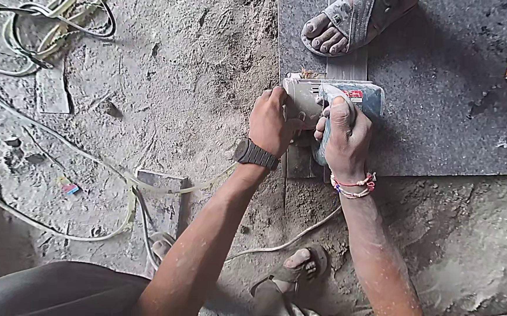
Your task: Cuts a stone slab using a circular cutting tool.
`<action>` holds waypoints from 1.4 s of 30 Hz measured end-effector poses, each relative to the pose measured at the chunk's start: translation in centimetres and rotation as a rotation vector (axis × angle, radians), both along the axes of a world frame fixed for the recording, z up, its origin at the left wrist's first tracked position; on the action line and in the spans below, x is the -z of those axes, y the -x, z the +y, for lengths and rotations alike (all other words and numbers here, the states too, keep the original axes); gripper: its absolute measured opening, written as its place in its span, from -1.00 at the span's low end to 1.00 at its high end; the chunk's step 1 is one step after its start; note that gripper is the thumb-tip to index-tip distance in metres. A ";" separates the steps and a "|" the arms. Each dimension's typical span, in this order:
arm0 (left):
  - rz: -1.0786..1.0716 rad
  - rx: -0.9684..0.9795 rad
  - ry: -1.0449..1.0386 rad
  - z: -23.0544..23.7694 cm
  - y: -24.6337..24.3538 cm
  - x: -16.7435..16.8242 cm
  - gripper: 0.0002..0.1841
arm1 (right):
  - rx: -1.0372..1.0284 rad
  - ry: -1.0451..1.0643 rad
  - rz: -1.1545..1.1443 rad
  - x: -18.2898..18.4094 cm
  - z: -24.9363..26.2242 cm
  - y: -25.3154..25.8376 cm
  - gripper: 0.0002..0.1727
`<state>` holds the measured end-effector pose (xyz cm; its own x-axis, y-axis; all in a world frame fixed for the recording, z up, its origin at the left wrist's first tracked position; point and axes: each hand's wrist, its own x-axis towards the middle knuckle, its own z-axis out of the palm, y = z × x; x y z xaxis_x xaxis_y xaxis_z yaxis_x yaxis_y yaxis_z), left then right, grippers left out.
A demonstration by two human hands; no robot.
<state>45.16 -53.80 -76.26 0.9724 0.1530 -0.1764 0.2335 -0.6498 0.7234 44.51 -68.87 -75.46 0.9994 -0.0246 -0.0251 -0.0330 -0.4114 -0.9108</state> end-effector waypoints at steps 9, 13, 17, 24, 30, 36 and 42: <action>0.027 0.004 0.003 0.2 -0.7 0.0 -0.47 | 0.003 -0.021 -0.002 0.1 0.2 -0.8 -0.50; 0.016 0.003 0.001 0.3 -1.0 -0.1 -0.47 | 0.001 0.001 -0.023 0.1 0.3 -1.0 -0.48; 0.028 0.012 -0.016 0.4 -1.3 -0.1 -0.46 | -0.008 -0.008 -0.032 0.2 0.3 -1.3 -0.49; 0.021 0.012 -0.017 0.6 -1.9 0.0 -0.45 | 0.001 -0.023 -0.023 0.1 0.5 -1.8 -0.51; 0.006 0.012 -0.009 0.6 -2.4 0.0 -0.48 | -0.019 -0.005 -0.020 0.1 0.4 -2.1 -0.46; 0.058 0.006 -0.012 0.6 -2.9 -0.4 -0.47 | 0.038 0.057 0.022 -0.1 0.8 -2.5 -0.52; 0.064 0.015 -0.009 0.7 -3.0 -0.5 -0.47 | 0.059 0.226 -0.040 -0.2 1.1 -2.6 -0.45</action>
<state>48.14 -53.08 -75.75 0.9614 0.1402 -0.2367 0.2689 -0.6603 0.7012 47.14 -67.82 -75.21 0.9962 -0.0832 0.0273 -0.0286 -0.6039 -0.7966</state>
